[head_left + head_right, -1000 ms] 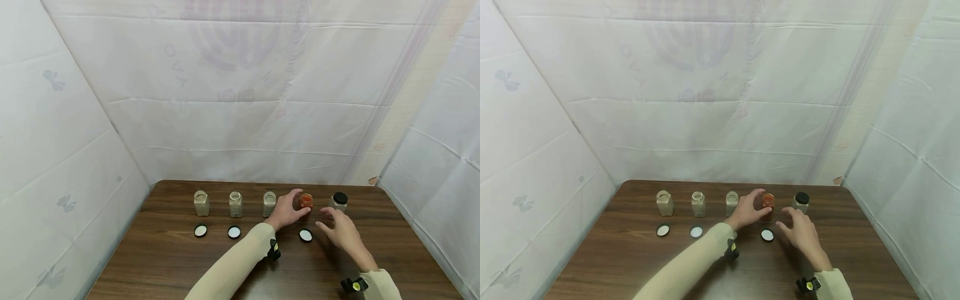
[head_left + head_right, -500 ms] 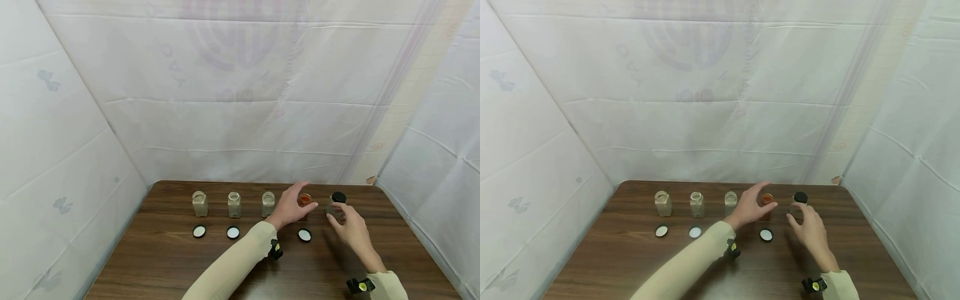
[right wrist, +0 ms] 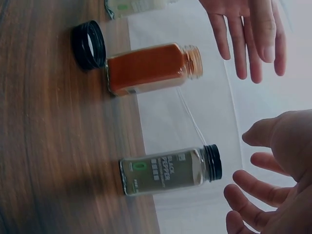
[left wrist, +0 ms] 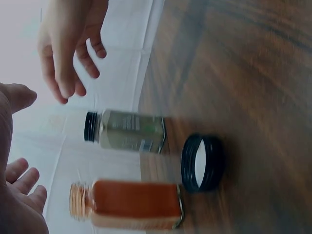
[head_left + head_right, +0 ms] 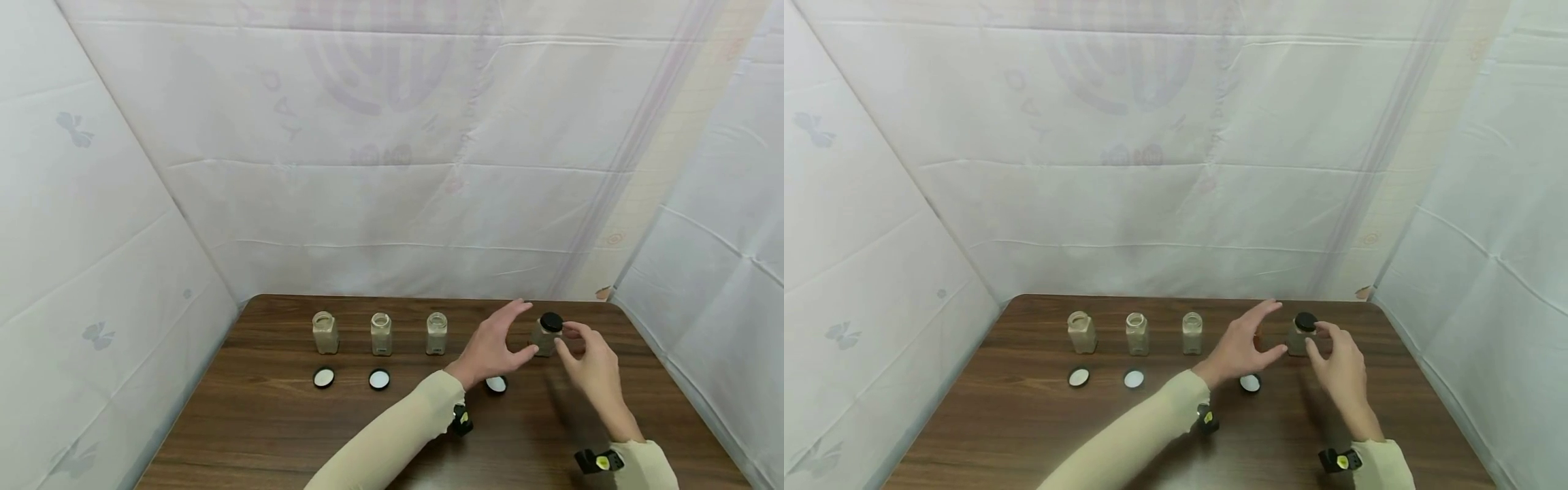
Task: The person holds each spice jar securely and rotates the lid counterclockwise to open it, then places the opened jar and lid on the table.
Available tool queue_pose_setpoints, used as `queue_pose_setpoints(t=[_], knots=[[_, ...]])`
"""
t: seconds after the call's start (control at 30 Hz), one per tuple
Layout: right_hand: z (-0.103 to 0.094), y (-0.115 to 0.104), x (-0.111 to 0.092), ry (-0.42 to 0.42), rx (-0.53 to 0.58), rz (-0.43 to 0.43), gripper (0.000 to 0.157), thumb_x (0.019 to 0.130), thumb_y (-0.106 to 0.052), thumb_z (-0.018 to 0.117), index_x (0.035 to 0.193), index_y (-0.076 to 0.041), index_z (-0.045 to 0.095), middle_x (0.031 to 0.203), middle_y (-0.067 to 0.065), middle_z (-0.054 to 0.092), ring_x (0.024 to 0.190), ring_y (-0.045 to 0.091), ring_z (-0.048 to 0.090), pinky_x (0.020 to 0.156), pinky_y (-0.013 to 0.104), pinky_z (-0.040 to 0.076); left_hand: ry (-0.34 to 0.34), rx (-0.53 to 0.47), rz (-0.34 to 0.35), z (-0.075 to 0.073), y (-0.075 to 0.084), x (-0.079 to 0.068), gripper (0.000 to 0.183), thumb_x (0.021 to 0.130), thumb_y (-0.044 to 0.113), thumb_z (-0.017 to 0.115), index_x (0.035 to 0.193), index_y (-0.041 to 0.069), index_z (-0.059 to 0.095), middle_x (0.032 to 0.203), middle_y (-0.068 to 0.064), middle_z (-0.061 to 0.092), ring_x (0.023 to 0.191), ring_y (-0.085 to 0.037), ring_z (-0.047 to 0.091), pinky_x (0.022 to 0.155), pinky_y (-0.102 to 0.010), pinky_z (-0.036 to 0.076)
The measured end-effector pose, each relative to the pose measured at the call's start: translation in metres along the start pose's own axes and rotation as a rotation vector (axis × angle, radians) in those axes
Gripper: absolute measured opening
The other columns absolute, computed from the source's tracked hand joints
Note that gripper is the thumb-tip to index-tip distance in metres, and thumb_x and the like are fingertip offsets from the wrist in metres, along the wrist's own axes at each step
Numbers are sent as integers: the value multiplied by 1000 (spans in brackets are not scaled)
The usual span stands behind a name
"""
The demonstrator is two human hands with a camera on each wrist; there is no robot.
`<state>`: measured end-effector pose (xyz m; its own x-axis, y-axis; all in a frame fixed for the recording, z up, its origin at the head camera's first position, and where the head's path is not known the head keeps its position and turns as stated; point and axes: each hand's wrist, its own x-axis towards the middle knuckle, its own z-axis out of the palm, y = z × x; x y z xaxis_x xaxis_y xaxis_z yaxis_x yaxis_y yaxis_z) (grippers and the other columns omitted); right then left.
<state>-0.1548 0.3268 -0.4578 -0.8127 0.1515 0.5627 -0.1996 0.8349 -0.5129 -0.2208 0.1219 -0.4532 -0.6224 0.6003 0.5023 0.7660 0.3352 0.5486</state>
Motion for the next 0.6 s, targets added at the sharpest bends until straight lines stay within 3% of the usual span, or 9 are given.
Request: queue_pose_setpoints(t=[0.07, 0.13, 0.37, 0.6], knots=[[-2, 2, 1, 8, 2, 6, 35, 91, -4, 75, 122, 7, 64, 103, 28, 68, 75, 42, 69, 66, 59, 54, -4, -1, 16, 4, 4, 0, 73, 98, 31, 72, 160, 19, 35, 166, -2, 32, 147, -14, 39, 114, -28, 39], [-4, 3, 2, 12, -2, 12, 34, 91, -4, 75, 122, 6, 65, 103, 28, 68, 75, 42, 69, 67, 60, 52, -11, 1, 20, 8, 6, 0, 73, 98, 30, 72, 160, 19, 34, 165, -2, 33, 148, -13, 38, 115, -28, 38], [-8, 8, 5, 11, -6, 31, 34, 93, -6, 73, 124, 5, 64, 104, 28, 68, 77, 44, 69, 69, 61, 50, -22, 11, -17, 18, 10, 0, 73, 98, 31, 71, 159, 16, 35, 162, -3, 39, 146, -12, 40, 115, -24, 37], [-9, 12, 10, -4, -11, 40, 34, 94, -7, 71, 124, 7, 63, 105, 29, 67, 81, 46, 70, 72, 62, 50, -30, -43, -109, 30, 10, -1, 73, 98, 30, 71, 159, 15, 34, 157, -2, 45, 141, -13, 46, 112, -23, 39]])
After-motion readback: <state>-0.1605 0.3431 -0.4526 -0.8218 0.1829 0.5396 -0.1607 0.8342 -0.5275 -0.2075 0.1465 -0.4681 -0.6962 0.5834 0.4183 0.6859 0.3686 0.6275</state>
